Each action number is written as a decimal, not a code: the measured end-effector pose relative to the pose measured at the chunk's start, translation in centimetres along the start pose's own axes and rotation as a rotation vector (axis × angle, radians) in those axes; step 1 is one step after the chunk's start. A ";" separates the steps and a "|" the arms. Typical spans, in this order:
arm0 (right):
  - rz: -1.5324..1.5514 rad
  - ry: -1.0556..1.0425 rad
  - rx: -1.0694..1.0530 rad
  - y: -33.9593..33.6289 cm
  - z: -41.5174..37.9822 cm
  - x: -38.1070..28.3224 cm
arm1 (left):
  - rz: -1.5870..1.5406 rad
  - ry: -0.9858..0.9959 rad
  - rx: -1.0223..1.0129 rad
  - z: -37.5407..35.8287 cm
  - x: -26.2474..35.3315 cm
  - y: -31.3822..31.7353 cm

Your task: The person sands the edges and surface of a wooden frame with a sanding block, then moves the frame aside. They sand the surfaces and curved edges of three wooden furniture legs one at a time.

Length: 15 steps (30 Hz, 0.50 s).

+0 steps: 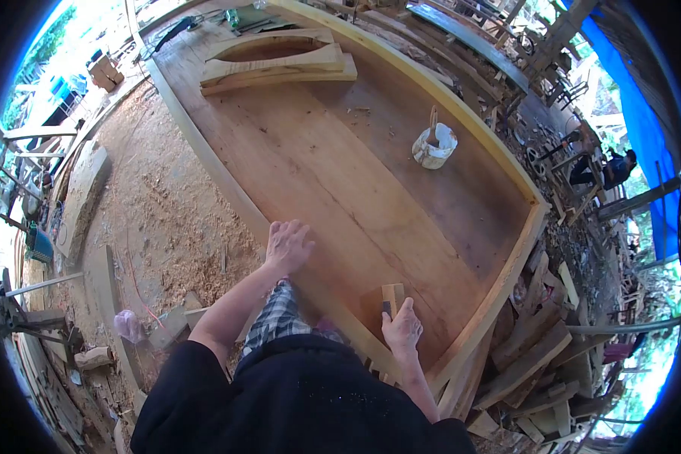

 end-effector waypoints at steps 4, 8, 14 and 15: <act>0.026 -0.015 -0.003 -0.6 -0.2 -0.3 | -0.025 -0.004 0.040 -0.1 0.0 -0.1; 0.000 -0.027 0.001 -0.8 -0.4 -0.4 | 0.001 0.003 0.108 -0.2 -0.1 0.2; -0.033 -0.004 0.070 0.1 -0.3 -0.3 | 0.058 -0.007 -0.124 0.3 -0.5 -0.1; -0.043 0.016 0.054 -0.1 -0.3 -0.7 | 0.091 -0.032 -0.285 1.1 -0.8 -0.3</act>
Point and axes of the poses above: each hand's wrist, its own z-axis towards the middle knuckle, its own y-axis out of the palm, x = y × z, the point moved 1 cm from there along z, towards the middle knuckle, and after that the axes turned 2 degrees about -x, right-handed, at the moved point
